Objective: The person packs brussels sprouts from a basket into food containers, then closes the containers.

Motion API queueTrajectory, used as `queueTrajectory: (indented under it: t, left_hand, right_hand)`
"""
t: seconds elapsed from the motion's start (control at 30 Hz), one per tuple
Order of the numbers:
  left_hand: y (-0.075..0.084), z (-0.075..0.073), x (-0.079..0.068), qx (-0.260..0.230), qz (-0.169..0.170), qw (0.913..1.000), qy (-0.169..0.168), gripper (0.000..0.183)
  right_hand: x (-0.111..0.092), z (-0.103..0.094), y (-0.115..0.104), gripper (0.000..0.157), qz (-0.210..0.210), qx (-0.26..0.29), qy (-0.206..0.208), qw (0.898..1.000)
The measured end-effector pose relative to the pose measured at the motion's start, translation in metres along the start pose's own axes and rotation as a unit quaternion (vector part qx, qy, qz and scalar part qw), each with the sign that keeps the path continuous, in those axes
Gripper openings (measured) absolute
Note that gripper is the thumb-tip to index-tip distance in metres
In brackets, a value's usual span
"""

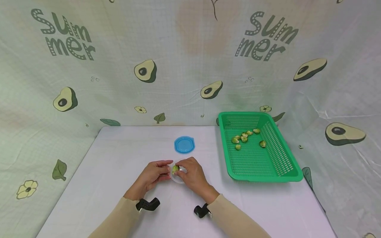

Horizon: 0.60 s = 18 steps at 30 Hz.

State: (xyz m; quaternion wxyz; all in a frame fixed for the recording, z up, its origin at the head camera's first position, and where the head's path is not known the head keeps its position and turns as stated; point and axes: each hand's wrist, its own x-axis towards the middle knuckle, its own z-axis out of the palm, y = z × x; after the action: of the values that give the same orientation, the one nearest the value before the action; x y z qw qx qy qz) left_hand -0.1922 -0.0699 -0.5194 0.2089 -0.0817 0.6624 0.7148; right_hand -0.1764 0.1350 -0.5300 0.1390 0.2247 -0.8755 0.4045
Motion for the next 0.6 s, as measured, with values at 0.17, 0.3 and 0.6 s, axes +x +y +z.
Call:
queueTrajectory:
  t: [0.17,0.3,0.6]
  left_hand:
    - [0.0011,0.0004,-0.0006,-0.004,-0.001,1.0,-0.002,0.041]
    - [0.0023,0.0008,-0.0014,-0.005,0.001,1.0,-0.004,0.041]
    - [0.0037,0.0013,-0.0022,-0.014,-0.005,0.9999,-0.004,0.041]
  right_hand:
    - [-0.0004,0.0006,0.0007,0.032,-0.007,-0.005,0.007,1.0]
    - [-0.0007,0.0007,0.0009,0.032,-0.008,-0.009,0.009,1.0]
    - [0.0004,0.0005,-0.0002,0.032,-0.005,-0.016,0.0,1.0]
